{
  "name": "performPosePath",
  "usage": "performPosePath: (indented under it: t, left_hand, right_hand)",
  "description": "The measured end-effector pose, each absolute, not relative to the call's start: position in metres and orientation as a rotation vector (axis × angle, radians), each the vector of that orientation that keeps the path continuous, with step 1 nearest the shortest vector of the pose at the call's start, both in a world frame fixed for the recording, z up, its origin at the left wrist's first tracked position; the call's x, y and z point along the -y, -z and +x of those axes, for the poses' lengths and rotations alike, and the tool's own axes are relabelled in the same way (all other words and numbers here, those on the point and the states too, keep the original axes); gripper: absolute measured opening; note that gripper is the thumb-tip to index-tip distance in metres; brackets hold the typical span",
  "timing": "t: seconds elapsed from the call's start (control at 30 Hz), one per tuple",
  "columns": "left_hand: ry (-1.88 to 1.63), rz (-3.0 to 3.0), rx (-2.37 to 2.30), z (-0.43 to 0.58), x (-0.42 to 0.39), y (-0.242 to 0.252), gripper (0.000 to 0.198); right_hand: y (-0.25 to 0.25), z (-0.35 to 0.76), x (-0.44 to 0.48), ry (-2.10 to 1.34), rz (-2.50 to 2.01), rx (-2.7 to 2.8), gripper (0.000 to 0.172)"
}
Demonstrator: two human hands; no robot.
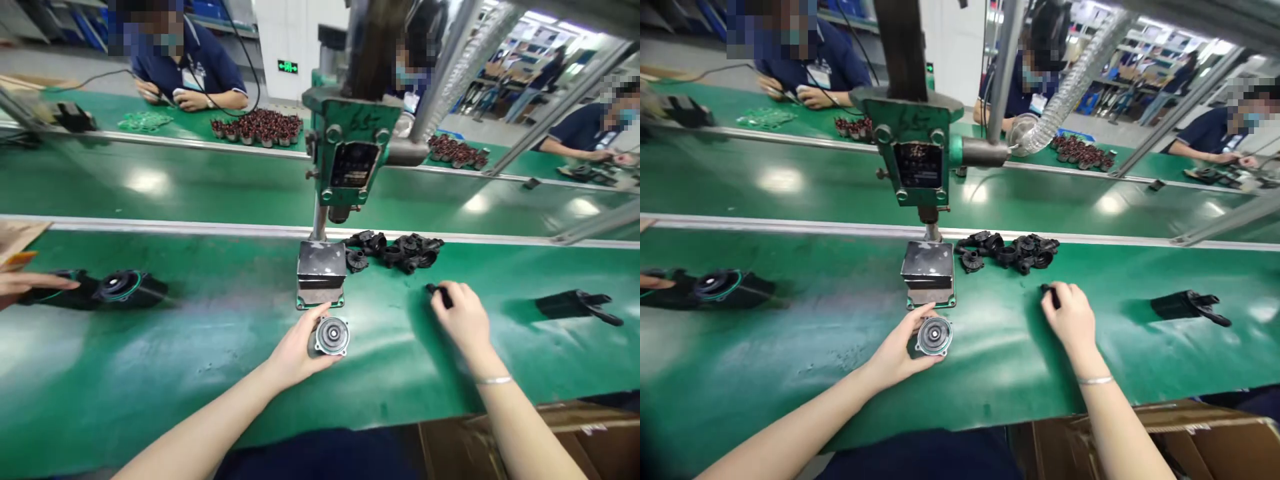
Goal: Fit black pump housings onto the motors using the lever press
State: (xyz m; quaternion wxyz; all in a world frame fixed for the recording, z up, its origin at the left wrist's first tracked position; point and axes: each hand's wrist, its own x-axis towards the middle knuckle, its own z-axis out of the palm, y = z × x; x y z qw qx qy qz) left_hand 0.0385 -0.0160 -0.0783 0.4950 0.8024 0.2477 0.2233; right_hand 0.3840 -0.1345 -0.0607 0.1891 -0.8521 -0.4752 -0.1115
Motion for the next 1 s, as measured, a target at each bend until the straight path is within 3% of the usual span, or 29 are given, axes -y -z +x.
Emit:
performPosePath:
  t: [0.17, 0.33, 0.6, 0.83, 1.0]
  left_hand:
    - [-0.55, 1.93, -0.607, 0.038, 0.016, 0.08, 0.086]
    - [-0.537, 1.821, -0.59, 0.035, 0.016, 0.075, 0.087]
    - [-0.526, 1.703, -0.55, 0.033, 0.012, 0.073, 0.088]
    - [-0.568, 1.779, -0.541, 0.034, 0.012, 0.077, 0.084]
    - [-0.583, 1.871, -0.557, 0.033, 0.011, 0.072, 0.073]
  right_hand:
    - [0.055, 0.298, 0.129, 0.144, -2.302, 1.768, 0.051]
    - [0.048, 0.272, 0.129, -0.011, -2.144, 1.909, 0.036]
    - [0.057, 0.294, 0.122, -0.001, -2.055, 1.741, 0.037]
    - [0.005, 0.241, 0.107, -0.214, -1.902, 1.697, 0.03]
    - [-0.007, 0.197, 0.098, 0.104, -1.756, 2.005, 0.022]
